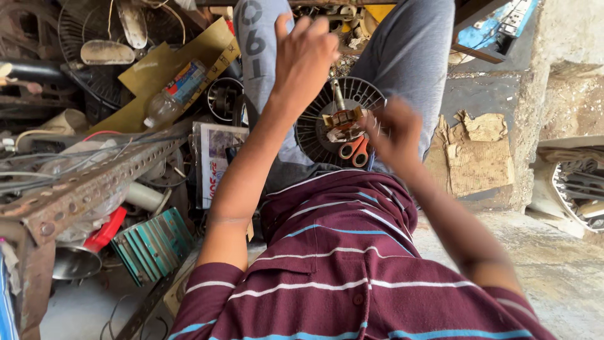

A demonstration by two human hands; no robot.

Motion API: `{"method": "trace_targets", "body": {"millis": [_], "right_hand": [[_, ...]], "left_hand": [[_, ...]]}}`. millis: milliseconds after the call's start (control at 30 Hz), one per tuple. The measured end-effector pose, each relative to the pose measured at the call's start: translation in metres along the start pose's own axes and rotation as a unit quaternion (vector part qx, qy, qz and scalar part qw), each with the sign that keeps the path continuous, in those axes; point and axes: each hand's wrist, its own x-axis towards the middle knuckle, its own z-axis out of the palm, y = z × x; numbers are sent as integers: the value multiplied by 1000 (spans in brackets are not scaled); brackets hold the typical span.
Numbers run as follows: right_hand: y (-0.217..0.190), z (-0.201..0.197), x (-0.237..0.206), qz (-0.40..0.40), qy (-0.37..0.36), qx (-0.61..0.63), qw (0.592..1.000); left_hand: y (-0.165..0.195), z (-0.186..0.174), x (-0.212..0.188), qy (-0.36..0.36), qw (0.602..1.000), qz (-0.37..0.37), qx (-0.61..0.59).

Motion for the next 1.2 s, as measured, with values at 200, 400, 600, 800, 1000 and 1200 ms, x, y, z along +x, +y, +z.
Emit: {"method": "trace_targets", "body": {"millis": [200, 400, 600, 800, 1000, 1200], "right_hand": [[57, 5, 89, 62, -237, 376, 893], [65, -13, 62, -64, -251, 113, 959], [20, -6, -24, -178, -11, -87, 980], [-7, 15, -68, -75, -68, -67, 993], [-7, 0, -14, 7, -3, -58, 998], [43, 8, 103, 34, -229, 267, 935]], "left_hand": [[60, -19, -23, 67, 989, 73, 110], [107, -42, -116, -44, 998, 43, -32], [97, -55, -151, -104, 990, 36, -89], [32, -47, -95, -39, 998, -33, -29], [-14, 14, -5, 10, 999, -16, 46], [36, -17, 2, 77, 994, 32, 65]]}}
